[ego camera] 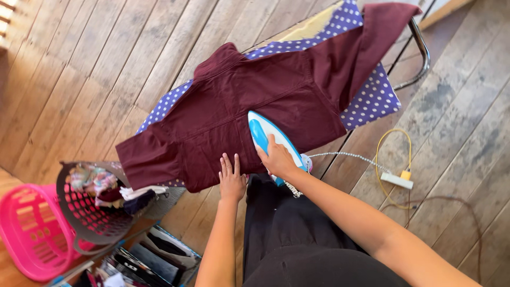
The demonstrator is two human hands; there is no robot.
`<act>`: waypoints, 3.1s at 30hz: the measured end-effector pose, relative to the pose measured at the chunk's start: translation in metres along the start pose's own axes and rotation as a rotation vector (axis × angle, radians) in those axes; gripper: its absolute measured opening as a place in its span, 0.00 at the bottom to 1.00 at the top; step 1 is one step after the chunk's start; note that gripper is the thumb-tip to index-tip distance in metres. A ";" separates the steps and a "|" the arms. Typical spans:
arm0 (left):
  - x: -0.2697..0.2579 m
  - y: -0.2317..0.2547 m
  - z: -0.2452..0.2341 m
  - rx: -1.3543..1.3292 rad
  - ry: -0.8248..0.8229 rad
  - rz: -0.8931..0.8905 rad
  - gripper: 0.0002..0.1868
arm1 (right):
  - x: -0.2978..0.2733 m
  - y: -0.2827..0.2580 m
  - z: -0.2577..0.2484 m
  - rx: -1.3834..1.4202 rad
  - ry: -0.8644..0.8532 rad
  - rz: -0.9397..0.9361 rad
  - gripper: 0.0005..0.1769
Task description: The person irons a maroon shirt and then folds it on an ironing board.
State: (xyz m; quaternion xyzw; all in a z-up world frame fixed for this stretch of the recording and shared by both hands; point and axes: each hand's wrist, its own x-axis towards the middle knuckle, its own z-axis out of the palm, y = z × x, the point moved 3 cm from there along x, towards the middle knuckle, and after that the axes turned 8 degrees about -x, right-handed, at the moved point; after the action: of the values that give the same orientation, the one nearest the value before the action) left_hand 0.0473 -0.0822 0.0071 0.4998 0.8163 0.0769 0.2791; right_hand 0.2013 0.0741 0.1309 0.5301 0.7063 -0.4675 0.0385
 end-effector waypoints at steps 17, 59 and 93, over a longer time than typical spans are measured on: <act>-0.003 0.001 0.001 -0.089 -0.091 -0.099 0.53 | 0.017 0.114 -0.109 -0.162 0.319 0.084 0.29; 0.053 -0.325 -0.021 -1.434 0.239 -0.870 0.13 | 0.008 -0.101 0.171 0.149 0.421 0.157 0.25; -0.006 -0.244 -0.106 -0.358 0.073 -0.394 0.25 | -0.005 -0.098 0.111 -0.060 0.584 0.040 0.33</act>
State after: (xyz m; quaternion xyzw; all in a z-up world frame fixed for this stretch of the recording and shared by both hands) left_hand -0.1962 -0.1901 -0.0014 0.2709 0.8808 0.1820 0.3430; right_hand 0.0776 -0.0073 0.1328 0.6549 0.6903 -0.2731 -0.1415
